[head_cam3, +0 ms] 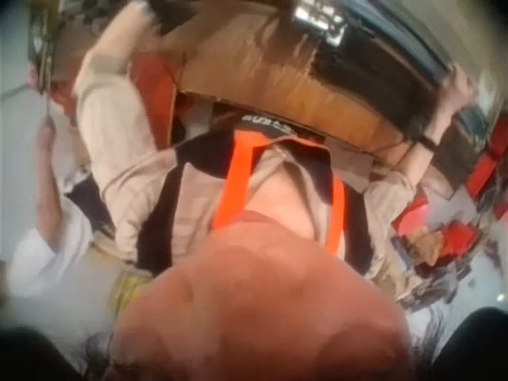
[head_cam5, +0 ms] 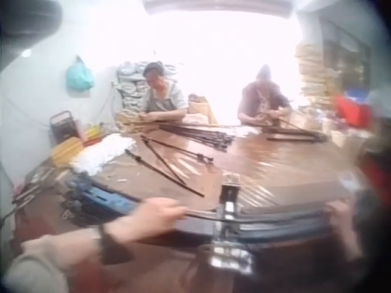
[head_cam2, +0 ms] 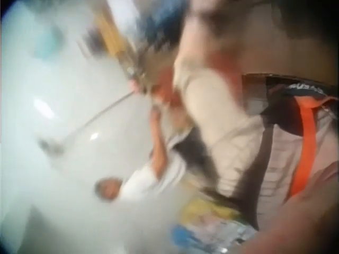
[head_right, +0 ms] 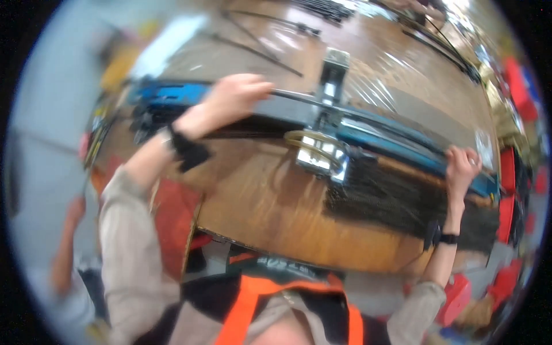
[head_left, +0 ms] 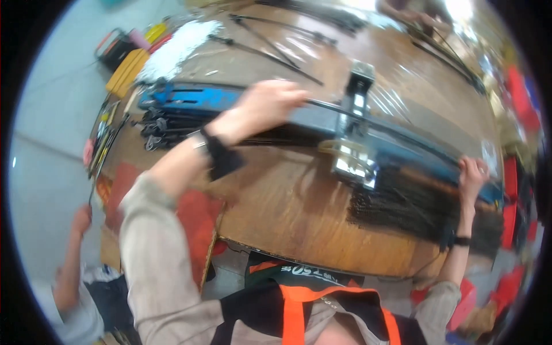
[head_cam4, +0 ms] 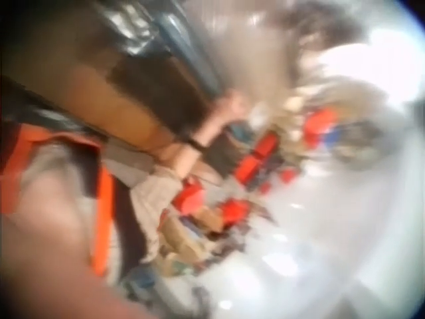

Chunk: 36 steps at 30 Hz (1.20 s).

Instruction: The person picks up a spring and slides it onto a rod, then places the assembly into a machine to be processed. They then remove the rod and place it onto a growing pile on the table, repeating the process.

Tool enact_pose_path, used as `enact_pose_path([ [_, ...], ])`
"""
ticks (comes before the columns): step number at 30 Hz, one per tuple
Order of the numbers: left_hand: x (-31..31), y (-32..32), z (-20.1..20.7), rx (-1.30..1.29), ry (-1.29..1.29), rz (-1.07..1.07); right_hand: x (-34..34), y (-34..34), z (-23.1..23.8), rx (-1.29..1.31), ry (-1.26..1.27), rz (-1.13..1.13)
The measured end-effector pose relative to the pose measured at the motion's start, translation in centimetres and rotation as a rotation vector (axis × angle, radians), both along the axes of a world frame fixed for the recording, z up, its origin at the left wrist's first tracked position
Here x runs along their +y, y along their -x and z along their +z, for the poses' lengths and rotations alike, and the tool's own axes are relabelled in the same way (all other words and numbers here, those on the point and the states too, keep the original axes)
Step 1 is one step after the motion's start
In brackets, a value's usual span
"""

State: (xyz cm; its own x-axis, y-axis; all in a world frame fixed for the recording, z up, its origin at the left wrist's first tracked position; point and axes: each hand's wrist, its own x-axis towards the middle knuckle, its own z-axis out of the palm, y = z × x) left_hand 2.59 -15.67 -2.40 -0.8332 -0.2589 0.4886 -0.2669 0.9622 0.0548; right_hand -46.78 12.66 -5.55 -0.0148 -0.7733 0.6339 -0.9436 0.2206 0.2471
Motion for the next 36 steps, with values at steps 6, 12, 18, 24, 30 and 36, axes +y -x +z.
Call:
enact_pose_path([
  [6,-0.5,4.9,-2.8,0.03,-0.104,0.036,-0.1,1.3,-2.5,-0.038,0.047,0.001],
  [12,0.5,5.3,-3.0,0.071,-0.188,0.05,0.0,1.4,-3.0,-0.215,0.067,0.002],
  [18,0.5,5.5,-3.1,0.093,-0.163,0.042,-0.2,-2.8,-2.0,-0.189,0.117,0.099],
  [24,1.2,6.4,-2.2,-0.089,-0.154,0.236,0.5,-13.3,-2.0,-0.17,0.02,0.255],
  [30,1.4,7.4,-1.8,-0.148,-0.179,0.233,1.3,-16.4,-3.3,-0.445,0.004,0.272],
  [36,1.6,6.8,-2.1,-0.172,-0.166,0.257,-0.8,-18.8,-2.6,-0.518,-0.041,0.311],
])
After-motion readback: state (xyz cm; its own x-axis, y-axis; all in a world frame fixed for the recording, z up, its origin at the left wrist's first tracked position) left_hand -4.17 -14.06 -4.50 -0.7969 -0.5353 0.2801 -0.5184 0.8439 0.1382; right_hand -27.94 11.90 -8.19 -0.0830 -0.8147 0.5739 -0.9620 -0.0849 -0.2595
